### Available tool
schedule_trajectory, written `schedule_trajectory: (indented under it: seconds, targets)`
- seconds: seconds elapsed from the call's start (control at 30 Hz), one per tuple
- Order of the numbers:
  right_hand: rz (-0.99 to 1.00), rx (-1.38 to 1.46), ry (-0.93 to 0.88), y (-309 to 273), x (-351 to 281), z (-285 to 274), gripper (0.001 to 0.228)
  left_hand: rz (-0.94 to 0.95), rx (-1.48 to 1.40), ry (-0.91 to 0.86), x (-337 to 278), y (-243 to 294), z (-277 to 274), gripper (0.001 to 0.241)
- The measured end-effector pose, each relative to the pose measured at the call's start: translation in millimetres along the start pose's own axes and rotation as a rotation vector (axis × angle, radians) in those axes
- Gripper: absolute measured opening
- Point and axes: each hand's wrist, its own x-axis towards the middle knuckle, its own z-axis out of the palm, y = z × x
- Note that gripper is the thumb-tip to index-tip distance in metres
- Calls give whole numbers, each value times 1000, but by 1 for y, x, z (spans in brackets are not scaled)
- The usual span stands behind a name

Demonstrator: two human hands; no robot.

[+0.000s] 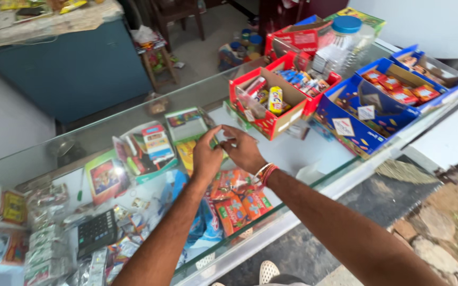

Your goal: The person organizes snack items on a glass display counter. They move a plastic container, then pick up and arrange various snack boxes and packets, including chocolate bars and biscuits, into neat rows. The person also picks up a box from the floor and places it on a shelf.

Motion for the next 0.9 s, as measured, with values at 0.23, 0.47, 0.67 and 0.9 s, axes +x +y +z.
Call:
schedule_trajectory:
  seconds: [0.23, 0.47, 0.67, 0.9]
  targets:
    - [-45, -101, 193, 17, -8, -59, 48, 10, -97, -39, 19, 21, 65, 47]
    - [-100, -292, 418, 54, 26, -114, 41, -44, 50, 158, 49, 34, 124, 50]
    - [-151, -483, 573, 102, 60, -158, 49, -411, -230, 228, 66, 27, 166, 62]
    - [-88, -638, 384, 129, 70, -177, 58, -877, -493, 230, 76, 10, 199, 63]
